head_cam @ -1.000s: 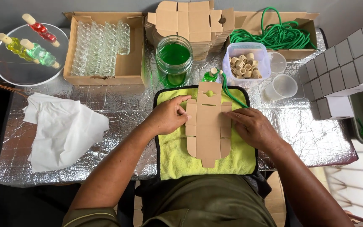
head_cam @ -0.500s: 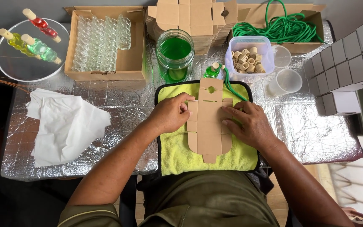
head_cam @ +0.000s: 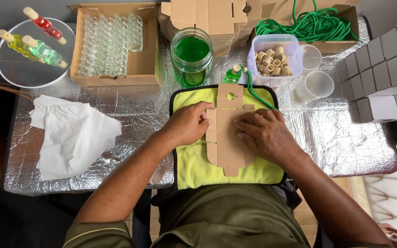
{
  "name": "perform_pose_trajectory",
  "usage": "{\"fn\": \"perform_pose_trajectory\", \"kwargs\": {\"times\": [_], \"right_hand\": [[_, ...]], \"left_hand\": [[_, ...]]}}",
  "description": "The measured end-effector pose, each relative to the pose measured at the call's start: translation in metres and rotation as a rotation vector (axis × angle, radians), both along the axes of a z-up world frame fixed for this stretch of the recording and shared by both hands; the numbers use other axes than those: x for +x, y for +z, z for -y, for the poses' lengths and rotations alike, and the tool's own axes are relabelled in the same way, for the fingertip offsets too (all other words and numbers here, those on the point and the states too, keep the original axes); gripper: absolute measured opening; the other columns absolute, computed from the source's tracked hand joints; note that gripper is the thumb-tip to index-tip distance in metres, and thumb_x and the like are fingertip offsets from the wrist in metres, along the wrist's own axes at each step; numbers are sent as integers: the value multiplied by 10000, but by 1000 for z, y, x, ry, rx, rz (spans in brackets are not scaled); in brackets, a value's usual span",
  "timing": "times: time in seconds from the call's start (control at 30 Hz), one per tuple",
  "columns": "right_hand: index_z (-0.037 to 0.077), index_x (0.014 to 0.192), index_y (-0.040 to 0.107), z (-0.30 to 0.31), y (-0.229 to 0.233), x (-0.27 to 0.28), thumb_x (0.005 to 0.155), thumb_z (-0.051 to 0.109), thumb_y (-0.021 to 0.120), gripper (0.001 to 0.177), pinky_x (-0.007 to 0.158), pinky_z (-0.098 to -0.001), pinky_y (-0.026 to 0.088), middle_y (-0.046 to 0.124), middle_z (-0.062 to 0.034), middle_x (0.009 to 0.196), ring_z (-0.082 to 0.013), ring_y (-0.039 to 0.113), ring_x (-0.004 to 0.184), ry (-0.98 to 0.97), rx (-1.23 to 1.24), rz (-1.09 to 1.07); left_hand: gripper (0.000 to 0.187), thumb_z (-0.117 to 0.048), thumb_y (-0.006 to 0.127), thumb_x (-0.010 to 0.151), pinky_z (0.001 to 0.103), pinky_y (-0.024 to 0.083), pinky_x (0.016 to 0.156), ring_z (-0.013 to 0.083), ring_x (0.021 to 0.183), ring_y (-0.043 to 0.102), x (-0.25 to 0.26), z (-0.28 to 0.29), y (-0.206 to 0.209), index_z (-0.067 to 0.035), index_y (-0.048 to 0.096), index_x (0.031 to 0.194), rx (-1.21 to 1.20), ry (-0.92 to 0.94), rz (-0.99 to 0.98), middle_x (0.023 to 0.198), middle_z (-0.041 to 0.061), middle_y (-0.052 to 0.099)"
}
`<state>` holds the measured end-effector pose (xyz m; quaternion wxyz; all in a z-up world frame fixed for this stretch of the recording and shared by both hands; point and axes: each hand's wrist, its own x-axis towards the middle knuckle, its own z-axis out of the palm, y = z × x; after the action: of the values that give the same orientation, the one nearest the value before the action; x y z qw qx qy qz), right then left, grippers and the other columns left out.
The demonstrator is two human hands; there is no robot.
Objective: The person assembles a small decorative bottle by attaching a wooden stopper to a green cord, then places the bottle into a small cardboard box. The person folds the box flaps and closes it, then sets the box aside. The person then wipes the work surface with a yellow cloth.
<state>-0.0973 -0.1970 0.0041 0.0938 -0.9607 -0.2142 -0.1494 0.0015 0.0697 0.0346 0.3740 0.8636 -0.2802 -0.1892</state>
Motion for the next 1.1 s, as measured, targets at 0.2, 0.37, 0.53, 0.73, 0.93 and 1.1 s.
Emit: {"fn": "perform_pose_trajectory", "kwargs": {"times": [0.2,0.37,0.53,0.73,0.93,1.1], "right_hand": [[309,1224,733,-2,-1,-2,990,456,599,307,1046,-442,384,648,36,1226,-208,541,1173,-27,2,-16],[320,1253,725,-2,-4,-4,998,460,586,322,1027,-442,398,645,33,1235,-215,555,1162,-24,27,-11],[311,1257,722,-2,-4,-4,995,462,589,330,1028,-447,397,639,29,1248,-222,554,1172,-28,56,-25],[306,1251,723,1,-3,-1,983,456,601,330,1027,-461,414,642,30,1245,-224,563,1168,-24,69,-42],[238,1236,729,24,-8,15,962,406,672,326,977,-511,495,649,-30,1237,-257,622,1082,-67,152,-18],[210,1428,615,36,-6,21,952,371,688,508,972,-519,477,627,-67,1197,-310,620,1127,-191,167,-131]], "left_hand": [[461,-135,617,915,460,576,791,341,865,713,3,6,7,-30,609,1365,-66,-67,-61,976,180,690],[417,-150,663,940,401,588,843,292,953,688,10,8,-2,-24,636,1337,-141,-59,-121,1175,207,598],[408,-138,625,972,472,592,849,365,980,703,9,11,5,-21,602,1362,-150,-117,-141,1327,265,538],[413,-216,643,981,421,583,747,268,760,726,12,16,-13,-36,601,1350,-148,-156,-56,1307,209,602],[402,-205,630,1000,405,576,716,256,718,728,10,15,-14,-30,592,1360,-160,-151,-57,1325,219,608],[403,-221,642,1000,407,577,694,281,701,736,11,15,-22,-45,593,1359,-190,-146,-20,1313,210,609]]}}
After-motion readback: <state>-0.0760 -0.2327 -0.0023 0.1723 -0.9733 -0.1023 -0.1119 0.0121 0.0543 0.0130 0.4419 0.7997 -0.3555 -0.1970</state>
